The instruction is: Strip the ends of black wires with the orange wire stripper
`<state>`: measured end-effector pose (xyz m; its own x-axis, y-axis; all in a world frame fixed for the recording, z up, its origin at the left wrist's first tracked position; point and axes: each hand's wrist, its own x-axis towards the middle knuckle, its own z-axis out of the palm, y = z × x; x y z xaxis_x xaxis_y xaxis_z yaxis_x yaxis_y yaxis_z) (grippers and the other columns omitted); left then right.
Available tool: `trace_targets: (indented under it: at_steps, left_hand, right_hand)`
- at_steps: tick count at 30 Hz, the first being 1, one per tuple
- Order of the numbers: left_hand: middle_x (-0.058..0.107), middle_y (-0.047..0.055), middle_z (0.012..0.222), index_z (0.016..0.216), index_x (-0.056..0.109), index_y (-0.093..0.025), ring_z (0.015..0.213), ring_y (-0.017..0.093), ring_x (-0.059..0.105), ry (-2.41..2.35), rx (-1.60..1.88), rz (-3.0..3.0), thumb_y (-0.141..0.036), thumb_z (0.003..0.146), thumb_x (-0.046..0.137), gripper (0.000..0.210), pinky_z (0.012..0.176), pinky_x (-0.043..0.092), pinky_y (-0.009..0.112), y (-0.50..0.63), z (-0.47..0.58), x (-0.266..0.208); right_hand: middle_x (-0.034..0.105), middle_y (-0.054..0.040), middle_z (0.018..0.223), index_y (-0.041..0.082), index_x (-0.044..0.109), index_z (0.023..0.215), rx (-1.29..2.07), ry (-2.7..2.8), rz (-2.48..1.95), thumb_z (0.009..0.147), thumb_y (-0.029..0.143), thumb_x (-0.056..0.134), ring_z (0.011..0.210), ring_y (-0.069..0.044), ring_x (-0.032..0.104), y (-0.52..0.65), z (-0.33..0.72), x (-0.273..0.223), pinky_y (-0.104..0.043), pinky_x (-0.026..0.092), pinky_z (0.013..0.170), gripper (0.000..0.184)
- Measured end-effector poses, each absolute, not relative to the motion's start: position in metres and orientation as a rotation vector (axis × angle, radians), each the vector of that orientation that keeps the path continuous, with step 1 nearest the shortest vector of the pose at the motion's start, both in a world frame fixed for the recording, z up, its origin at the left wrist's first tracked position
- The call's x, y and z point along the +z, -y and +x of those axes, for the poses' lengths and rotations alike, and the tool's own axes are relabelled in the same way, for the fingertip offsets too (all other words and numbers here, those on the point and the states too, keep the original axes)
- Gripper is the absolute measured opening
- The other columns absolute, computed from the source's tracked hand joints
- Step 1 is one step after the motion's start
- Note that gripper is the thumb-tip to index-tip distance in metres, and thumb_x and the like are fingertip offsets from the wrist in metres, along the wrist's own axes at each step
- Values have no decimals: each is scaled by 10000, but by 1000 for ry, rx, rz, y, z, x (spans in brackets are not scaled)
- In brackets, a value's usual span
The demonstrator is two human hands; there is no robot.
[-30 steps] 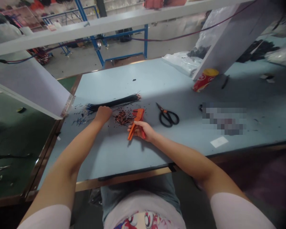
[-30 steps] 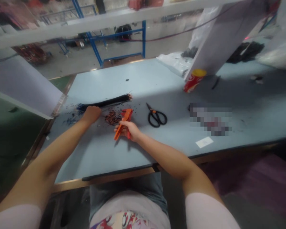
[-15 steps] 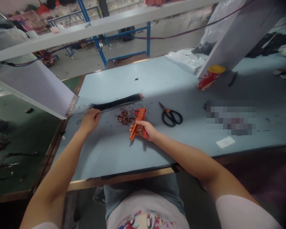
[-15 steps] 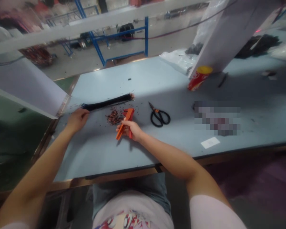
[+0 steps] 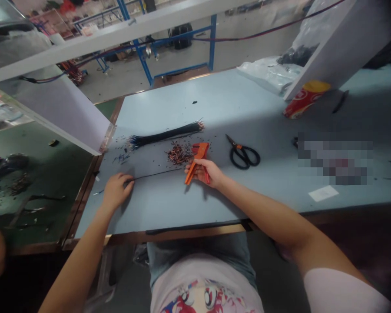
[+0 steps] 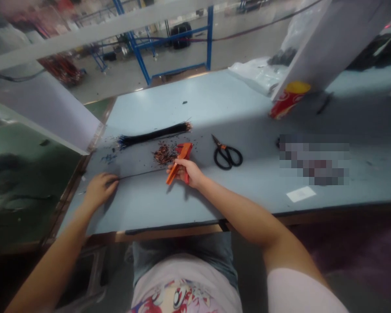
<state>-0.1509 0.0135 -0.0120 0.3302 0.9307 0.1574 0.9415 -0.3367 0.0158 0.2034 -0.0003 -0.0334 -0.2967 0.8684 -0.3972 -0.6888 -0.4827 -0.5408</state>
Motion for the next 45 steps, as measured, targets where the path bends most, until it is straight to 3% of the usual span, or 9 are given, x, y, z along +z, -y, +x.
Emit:
trace_targets:
  at_steps: [3, 7, 12, 16, 26, 36, 40, 45]
  left_hand:
    - [630, 86, 1094, 1013, 644, -208, 1053, 233, 572, 1689, -259, -2553, -387, 893, 447, 293, 928, 461, 357, -17, -115, -10]
    - [585, 106, 1208, 1179, 578, -212, 1102, 234, 547, 1415, -23, -2735, -369, 926, 438, 329, 933, 456, 347, -23, -59, -11]
    - [629, 80, 1003, 947, 624, -182, 928, 181, 586, 1346, 181, -2760, -270, 933, 453, 193, 835, 485, 352, -34, -18, -17]
    - [635, 121, 911, 821, 629, -177, 930, 236, 599, 1333, 259, -2779, -158, 866, 447, 188, 794, 459, 353, -37, -16, -9]
    - [649, 102, 856, 859, 563, -166, 790, 236, 618, 1954, 77, -2371, -242, 828, 440, 148, 581, 399, 299, -46, -63, -12]
    - [633, 121, 1017, 1001, 554, -150, 958, 216, 596, 2006, -293, -2382, -226, 911, 360, 227, 758, 437, 306, -95, 26, -28]
    - [607, 130, 1082, 1077, 535, -144, 990, 210, 590, 2031, -319, -2337, -242, 946, 318, 271, 770, 434, 314, -90, 7, -10]
    - [606, 141, 1085, 1109, 554, -99, 969, 242, 603, 2250, -164, -2142, -256, 939, 433, 261, 793, 502, 405, -86, -47, -3]
  right_hand:
    - [708, -91, 767, 136, 590, 838, 1924, 335, -814, 864, 161, 492, 725, -237, 703, 1, 205, -34, -402, 557, 705, 105]
    - [707, -89, 757, 141, 586, 835, 1927, 346, -830, 866, 160, 482, 698, -231, 699, 1, 205, -33, -410, 554, 715, 110]
    - [699, -75, 720, 149, 577, 834, 1933, 349, -836, 871, 161, 486, 673, -223, 696, 0, 204, -32, -401, 554, 703, 99]
    - [701, -82, 725, 150, 566, 832, 1942, 346, -830, 862, 157, 503, 670, -228, 696, 0, 204, -32, -404, 555, 695, 70]
    - [703, -85, 736, 143, 563, 837, 1948, 343, -807, 847, 147, 539, 686, -231, 703, -2, 203, -35, -386, 557, 689, 26]
    - [712, -89, 763, 148, 571, 842, 1951, 352, -848, 866, 153, 490, 702, -236, 702, 0, 205, -34, -423, 555, 721, 85]
    - [708, -85, 761, 148, 579, 849, 1954, 341, -846, 865, 150, 486, 715, -237, 701, 0, 203, -33, -423, 551, 730, 95]
    - [702, -91, 763, 145, 580, 841, 1952, 348, -835, 859, 142, 490, 709, -242, 696, -2, 201, -32, -425, 545, 715, 91]
